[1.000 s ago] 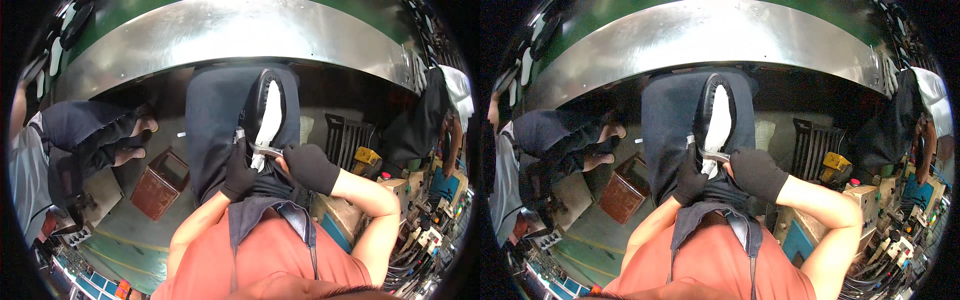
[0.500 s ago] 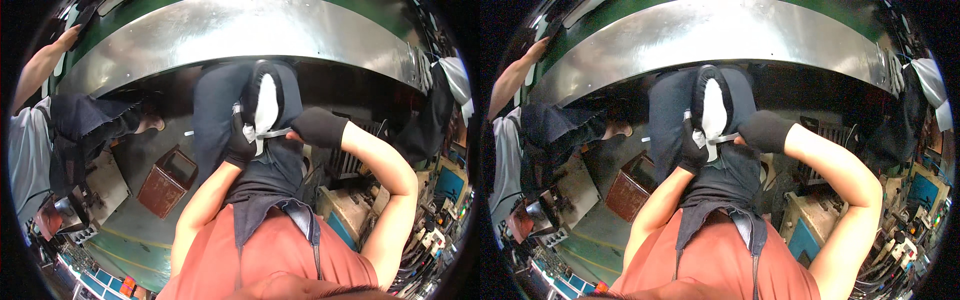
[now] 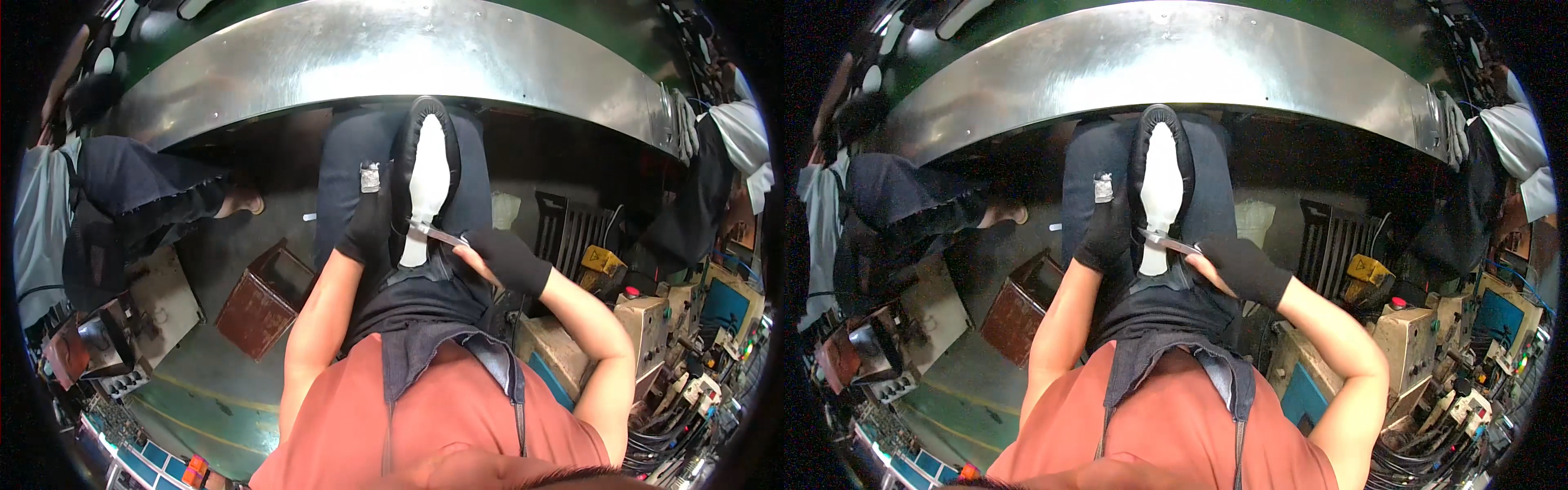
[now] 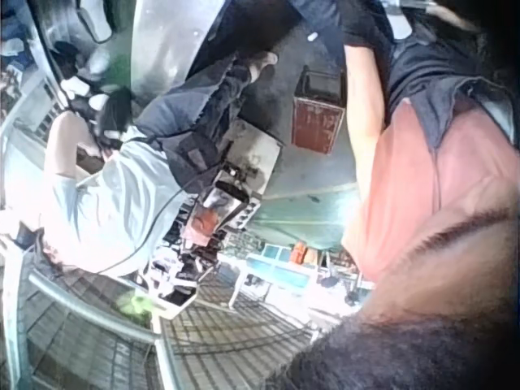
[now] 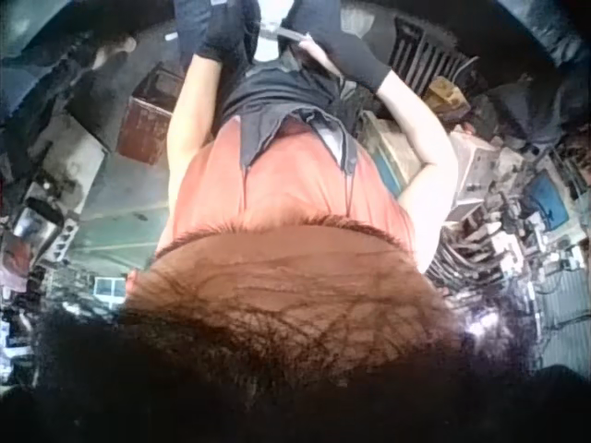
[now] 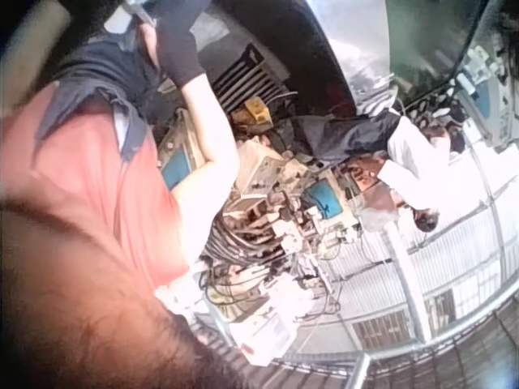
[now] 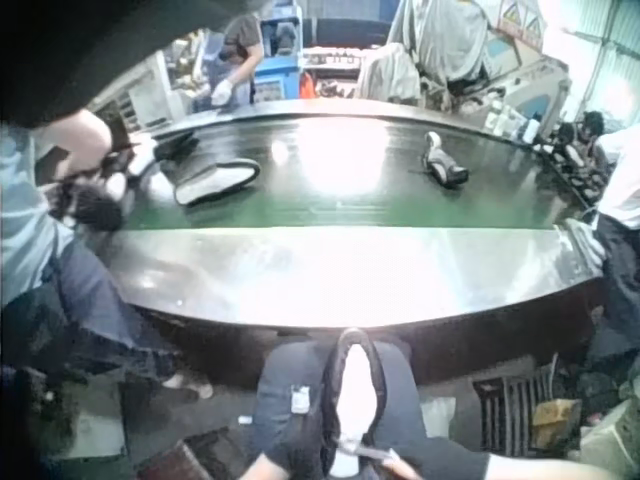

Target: The person repeatedly picks up black shoes from a conveyor belt and uses a metal scraper tool to trim or clean the white soles. They hold the shoe on their lap, scrape the sole surface, and then place the shoe back onto the moving belt.

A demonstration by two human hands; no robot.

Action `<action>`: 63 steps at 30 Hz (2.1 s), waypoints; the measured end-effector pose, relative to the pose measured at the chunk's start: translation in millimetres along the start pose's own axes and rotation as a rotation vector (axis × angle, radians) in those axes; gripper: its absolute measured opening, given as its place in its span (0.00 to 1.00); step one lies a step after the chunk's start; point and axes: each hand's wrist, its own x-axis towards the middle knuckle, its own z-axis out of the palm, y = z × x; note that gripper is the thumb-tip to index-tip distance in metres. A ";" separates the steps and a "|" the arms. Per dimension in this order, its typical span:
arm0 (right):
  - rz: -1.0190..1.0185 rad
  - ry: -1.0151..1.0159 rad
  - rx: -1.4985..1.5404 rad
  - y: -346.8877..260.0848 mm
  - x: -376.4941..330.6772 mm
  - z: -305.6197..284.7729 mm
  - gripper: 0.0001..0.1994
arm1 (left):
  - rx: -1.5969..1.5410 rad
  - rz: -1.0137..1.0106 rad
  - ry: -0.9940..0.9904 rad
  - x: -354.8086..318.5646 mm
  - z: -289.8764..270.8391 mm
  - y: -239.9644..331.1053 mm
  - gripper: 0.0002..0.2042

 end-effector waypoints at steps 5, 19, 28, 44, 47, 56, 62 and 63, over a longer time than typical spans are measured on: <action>0.179 -0.144 0.554 44.9 -3.6 -19.3 0.24 | 0.215 -0.276 -0.066 6.9 23.9 21.2 0.30; -0.333 0.299 -0.413 38.9 21.7 -44.2 0.12 | 0.830 0.641 0.115 37.1 -18.7 -59.5 0.26; -0.623 0.015 -0.356 -86.1 -2.9 -43.5 0.15 | 0.419 0.245 -0.197 28.0 -6.8 -18.7 0.31; 0.108 0.009 0.140 29.7 -36.6 -11.7 0.17 | 0.535 -0.051 0.173 40.3 -1.6 -23.3 0.26; 0.173 0.022 0.161 5.2 -47.2 -42.3 0.16 | 0.824 0.417 0.261 34.4 18.3 -26.3 0.22; -0.140 0.213 0.031 -19.4 19.5 -61.3 0.18 | 0.789 0.279 -0.240 15.5 5.3 -3.3 0.47; 0.513 0.336 0.928 32.7 -44.4 78.1 0.21 | 0.660 0.307 -0.070 -2.4 21.3 4.6 0.47; 0.523 0.427 0.997 29.2 -46.6 101.8 0.21 | 0.524 0.250 -0.055 -3.4 27.8 5.4 0.46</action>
